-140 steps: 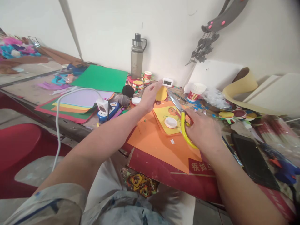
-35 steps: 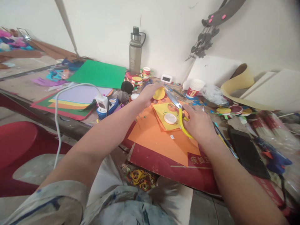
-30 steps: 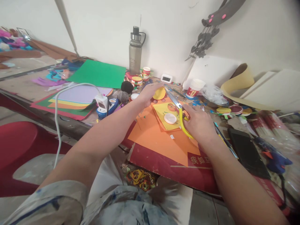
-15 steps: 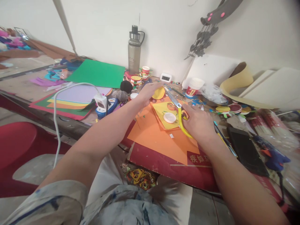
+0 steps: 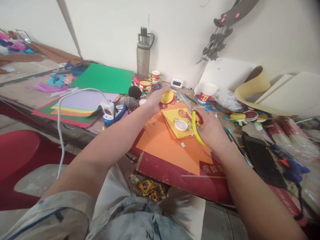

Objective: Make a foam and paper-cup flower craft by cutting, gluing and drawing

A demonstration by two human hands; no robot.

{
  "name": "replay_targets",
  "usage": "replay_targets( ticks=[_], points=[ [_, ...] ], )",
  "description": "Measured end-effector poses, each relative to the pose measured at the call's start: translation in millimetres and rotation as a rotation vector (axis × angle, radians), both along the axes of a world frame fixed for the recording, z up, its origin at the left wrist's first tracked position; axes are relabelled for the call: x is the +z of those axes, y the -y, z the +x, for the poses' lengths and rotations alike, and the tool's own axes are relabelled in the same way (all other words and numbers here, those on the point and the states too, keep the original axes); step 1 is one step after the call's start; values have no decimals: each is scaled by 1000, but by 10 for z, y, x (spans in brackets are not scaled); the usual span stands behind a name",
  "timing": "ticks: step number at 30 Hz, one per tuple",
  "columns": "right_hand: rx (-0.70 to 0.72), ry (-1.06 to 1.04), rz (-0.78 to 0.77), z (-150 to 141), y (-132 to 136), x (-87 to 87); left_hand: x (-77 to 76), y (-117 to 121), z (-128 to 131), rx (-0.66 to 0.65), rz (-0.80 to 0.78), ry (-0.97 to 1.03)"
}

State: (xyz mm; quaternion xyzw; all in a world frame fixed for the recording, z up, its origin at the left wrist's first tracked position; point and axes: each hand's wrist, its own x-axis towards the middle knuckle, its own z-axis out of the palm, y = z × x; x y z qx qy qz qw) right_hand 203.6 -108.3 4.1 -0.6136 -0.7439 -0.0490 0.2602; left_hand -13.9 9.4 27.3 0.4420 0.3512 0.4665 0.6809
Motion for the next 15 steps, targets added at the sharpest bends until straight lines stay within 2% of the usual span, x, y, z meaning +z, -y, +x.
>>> replay_targets(
  ticks=[6,15],
  points=[
    [-55,70,11,-20,41,62,-22,-22,0,-49,-17,56],
    [-176,244,-76,-107,138,198,1,24,27,0,48,-37]
  ],
)
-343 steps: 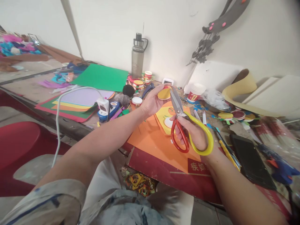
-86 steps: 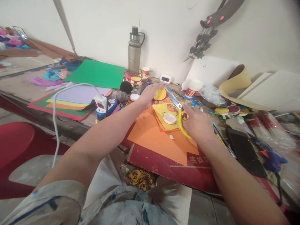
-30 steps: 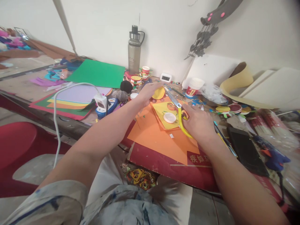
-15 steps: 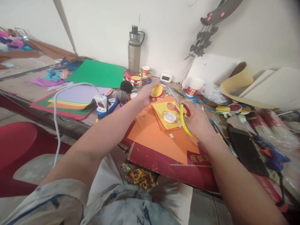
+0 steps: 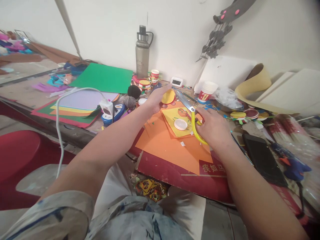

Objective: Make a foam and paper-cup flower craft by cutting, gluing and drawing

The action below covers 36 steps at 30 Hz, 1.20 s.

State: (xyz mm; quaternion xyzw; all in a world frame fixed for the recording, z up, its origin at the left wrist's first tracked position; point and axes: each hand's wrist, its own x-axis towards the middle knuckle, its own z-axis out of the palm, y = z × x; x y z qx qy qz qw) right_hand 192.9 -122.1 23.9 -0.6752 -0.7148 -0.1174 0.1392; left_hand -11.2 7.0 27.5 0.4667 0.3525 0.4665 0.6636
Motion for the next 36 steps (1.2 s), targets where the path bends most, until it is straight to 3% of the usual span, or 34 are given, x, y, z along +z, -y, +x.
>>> replay_targets(
  ticks=[7,12,21,36],
  points=[
    [-8,19,-25,-24,36,49,28,-26,-14,144,-32,14],
    [-59,75,-102,-89,57,97,2,-12,13,93,38,-37],
    [-73,120,-91,-78,55,88,2,51,36,-15,58,-71],
    [-66,174,-54,-45,55,50,0,53,31,33,67,-117]
  ],
)
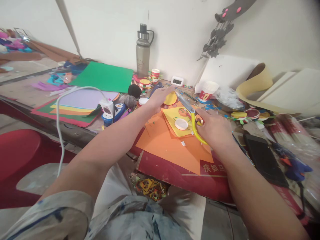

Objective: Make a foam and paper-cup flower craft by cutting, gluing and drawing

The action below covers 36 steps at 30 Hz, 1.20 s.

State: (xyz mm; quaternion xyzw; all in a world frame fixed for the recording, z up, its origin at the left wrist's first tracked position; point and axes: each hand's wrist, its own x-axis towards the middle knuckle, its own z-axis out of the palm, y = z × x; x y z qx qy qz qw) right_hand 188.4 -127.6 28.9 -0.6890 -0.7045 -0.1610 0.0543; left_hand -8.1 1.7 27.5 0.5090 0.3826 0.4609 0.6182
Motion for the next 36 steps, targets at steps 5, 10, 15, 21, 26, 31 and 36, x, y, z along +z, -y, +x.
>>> replay_targets(
  ticks=[5,10,15,21,26,31,36],
  points=[
    [-15,2,-21,-18,14,17,-18,-17,6,2,-4,-16],
    [-19,6,-31,-35,23,29,-12,-8,6,-5,-9,-3],
    [-10,23,-32,-44,30,44,-14,-7,-1,-36,-37,26],
    [1,20,-26,-51,38,51,-48,-50,-11,-49,-11,11],
    [3,11,-36,-56,36,55,-70,-90,-12,-40,-23,-4],
    [-9,-8,-66,-60,23,55,-75,-100,-3,-55,-39,16],
    [16,-103,-82,-27,-29,11,-65,-98,-6,-41,-130,63]
  ],
)
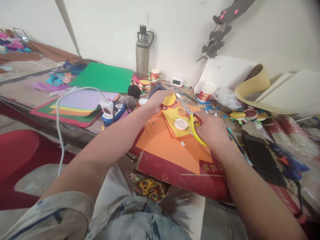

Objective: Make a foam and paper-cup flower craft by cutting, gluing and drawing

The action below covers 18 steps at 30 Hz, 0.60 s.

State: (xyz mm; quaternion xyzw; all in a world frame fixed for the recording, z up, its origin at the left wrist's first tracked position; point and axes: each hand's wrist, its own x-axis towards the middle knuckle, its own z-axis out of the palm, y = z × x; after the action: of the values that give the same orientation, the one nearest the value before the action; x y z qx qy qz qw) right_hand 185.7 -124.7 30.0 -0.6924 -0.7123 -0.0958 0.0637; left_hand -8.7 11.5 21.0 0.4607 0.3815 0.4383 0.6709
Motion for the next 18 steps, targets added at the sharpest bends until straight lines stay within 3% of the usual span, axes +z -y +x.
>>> replay_targets(
  ticks=[5,12,18],
  points=[
    [-41,-83,17,136,-88,-56,-3,-1,-19,-5,-47,72],
    [-214,24,-78,324,-181,-154,-22,43,27,-148,-119,131],
    [-205,-44,-39,333,-197,-146,-4,101,69,-263,-130,174]
  ],
)
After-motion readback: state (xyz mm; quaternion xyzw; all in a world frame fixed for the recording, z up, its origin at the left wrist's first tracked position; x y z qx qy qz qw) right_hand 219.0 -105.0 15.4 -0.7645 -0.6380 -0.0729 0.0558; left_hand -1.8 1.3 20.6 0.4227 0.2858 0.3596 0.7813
